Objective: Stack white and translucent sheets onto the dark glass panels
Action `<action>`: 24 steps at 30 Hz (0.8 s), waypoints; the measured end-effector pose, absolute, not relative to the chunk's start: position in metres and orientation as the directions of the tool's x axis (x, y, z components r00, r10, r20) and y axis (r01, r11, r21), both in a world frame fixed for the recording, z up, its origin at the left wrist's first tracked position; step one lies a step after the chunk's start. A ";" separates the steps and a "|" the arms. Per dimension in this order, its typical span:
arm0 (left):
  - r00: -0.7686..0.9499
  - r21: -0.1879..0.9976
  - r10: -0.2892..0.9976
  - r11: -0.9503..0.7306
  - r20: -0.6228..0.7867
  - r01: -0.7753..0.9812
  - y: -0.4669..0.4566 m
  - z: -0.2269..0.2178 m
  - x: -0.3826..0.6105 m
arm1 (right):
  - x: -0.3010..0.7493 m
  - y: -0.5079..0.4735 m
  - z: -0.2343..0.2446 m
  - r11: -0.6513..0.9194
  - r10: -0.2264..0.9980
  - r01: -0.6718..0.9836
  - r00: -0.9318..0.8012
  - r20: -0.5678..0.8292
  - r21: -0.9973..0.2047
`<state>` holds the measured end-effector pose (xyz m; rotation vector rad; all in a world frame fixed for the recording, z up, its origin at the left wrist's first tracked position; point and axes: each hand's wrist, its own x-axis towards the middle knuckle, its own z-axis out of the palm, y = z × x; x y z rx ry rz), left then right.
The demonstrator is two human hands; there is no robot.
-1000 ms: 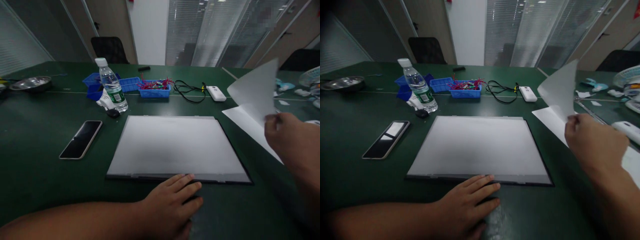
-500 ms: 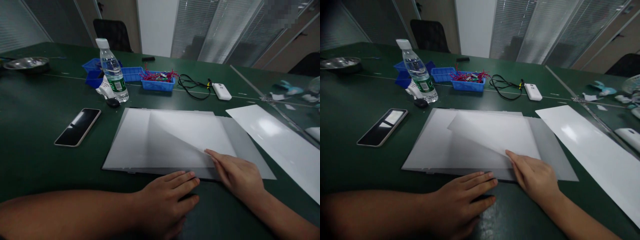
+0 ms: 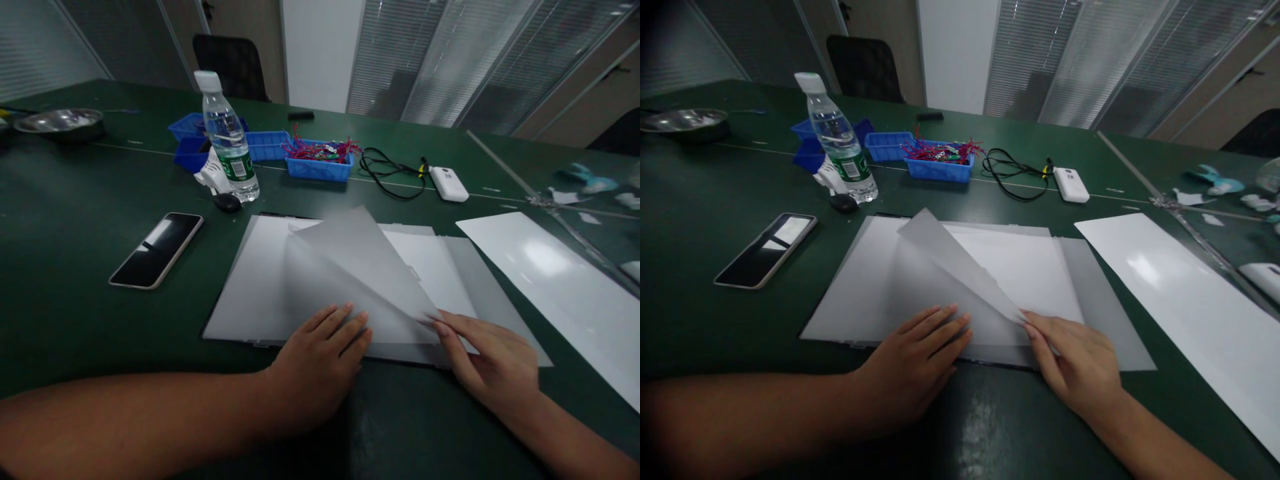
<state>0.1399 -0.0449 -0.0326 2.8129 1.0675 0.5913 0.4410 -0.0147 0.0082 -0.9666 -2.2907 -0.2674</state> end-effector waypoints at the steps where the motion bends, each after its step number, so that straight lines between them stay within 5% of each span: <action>1: 0.681 0.196 0.644 -0.761 0.350 0.619 -0.043 -0.035 0.139 | 0.441 -0.014 0.009 0.714 0.570 0.698 -0.537 0.622 -0.051; 12: 0.755 0.220 0.569 -0.822 0.325 0.524 -0.040 -0.042 0.131 | 0.456 -0.031 -0.001 0.532 0.578 0.846 -0.348 0.738 -0.018; 20: 0.767 0.252 0.576 -0.816 0.283 0.520 -0.040 -0.032 0.136 | 0.436 -0.013 0.007 0.900 0.430 0.414 -0.790 0.437 -0.137; 24: 0.769 0.324 0.630 -0.753 0.105 0.572 -0.045 -0.021 0.134 | 0.454 -0.003 0.004 0.840 0.531 0.519 -0.728 0.434 -0.157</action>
